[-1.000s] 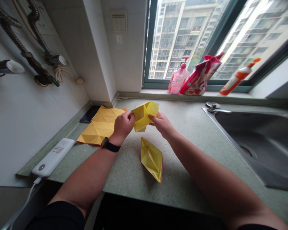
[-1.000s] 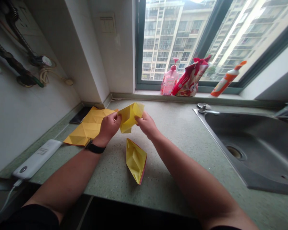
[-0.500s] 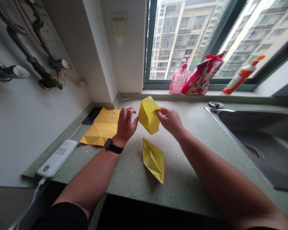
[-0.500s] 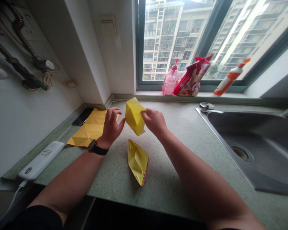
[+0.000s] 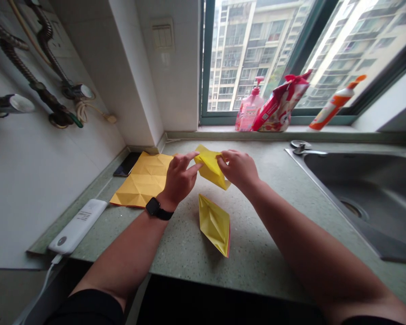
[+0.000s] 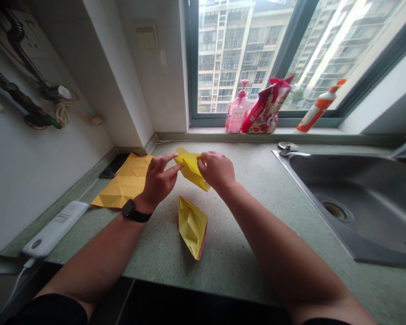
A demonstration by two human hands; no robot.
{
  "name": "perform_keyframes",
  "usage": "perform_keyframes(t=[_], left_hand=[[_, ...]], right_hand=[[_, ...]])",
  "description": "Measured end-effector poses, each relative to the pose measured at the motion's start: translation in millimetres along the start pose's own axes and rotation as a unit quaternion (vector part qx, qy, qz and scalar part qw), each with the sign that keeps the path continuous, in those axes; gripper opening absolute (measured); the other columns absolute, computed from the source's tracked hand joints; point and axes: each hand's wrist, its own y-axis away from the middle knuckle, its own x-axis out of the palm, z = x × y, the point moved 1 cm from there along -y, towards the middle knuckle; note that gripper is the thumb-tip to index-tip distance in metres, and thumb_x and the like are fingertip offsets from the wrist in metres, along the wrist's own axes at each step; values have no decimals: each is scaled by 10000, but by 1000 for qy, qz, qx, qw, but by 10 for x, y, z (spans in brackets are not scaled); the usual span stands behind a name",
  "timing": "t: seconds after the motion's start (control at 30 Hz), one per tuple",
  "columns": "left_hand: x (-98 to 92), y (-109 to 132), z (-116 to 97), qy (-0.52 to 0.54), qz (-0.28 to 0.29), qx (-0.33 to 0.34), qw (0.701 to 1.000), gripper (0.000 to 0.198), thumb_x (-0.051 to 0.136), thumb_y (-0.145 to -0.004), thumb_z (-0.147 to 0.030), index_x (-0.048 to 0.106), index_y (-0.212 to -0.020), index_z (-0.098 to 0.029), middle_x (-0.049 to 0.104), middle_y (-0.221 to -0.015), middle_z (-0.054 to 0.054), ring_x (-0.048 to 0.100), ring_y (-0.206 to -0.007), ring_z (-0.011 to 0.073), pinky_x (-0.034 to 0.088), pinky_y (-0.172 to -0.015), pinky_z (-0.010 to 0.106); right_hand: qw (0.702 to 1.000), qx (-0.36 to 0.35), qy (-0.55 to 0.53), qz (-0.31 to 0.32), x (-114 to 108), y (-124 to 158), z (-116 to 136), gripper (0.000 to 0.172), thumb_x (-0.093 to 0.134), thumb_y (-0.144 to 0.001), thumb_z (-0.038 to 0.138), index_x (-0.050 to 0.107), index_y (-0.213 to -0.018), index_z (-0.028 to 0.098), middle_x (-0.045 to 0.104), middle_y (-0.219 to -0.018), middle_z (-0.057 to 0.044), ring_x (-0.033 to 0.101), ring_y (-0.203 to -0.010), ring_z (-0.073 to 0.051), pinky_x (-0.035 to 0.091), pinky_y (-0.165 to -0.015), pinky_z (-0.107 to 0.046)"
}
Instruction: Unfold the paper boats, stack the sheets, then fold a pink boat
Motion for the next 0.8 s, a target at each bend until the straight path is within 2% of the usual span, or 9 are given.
perform_keyframes(t=[0.17, 0.47, 0.63, 0.8], left_hand=[[38, -20, -18, -9, 58, 2, 998, 333, 569, -1067, -154, 829, -1258, -235, 717, -1475, 85, 622, -1175, 314, 509, -1122, 512], [117, -22, 22, -21, 125, -18, 992, 333, 621, -1022, -159, 793, -1307, -167, 743, -1464, 80, 624, -1090, 319, 527, -1115, 537], [125, -2, 25, 16, 127, -18, 992, 424, 617, -1017, -153, 733, -1424, -147, 737, -1471, 101, 657, -1132, 320, 535, -1135, 539], [65, -8, -65, 111, 94, 30, 989, 436, 601, -1061, -188, 686, -1489, -173, 720, -1496, 111, 681, -1224, 291, 562, -1125, 513]], right_hand=[[998, 22, 53, 19, -81, -12, -11, 356, 509, -1051, 371, 837, -1016, 237, 812, -1100, -94, 689, -857, -245, 362, -668, -341], [996, -11, 73, 46, -113, -6, 32, 364, 502, -1054, 347, 841, -998, 227, 814, -1083, -91, 702, -867, -238, 359, -654, -337], [996, -8, 67, 56, -106, -25, -8, 359, 515, -1046, 348, 851, -1002, 232, 821, -1097, -102, 717, -903, -251, 402, -690, -333], [996, 14, 69, 62, -57, -72, -120, 358, 522, -1042, 345, 863, -1069, 240, 831, -1142, -119, 733, -993, -275, 456, -767, -337]])
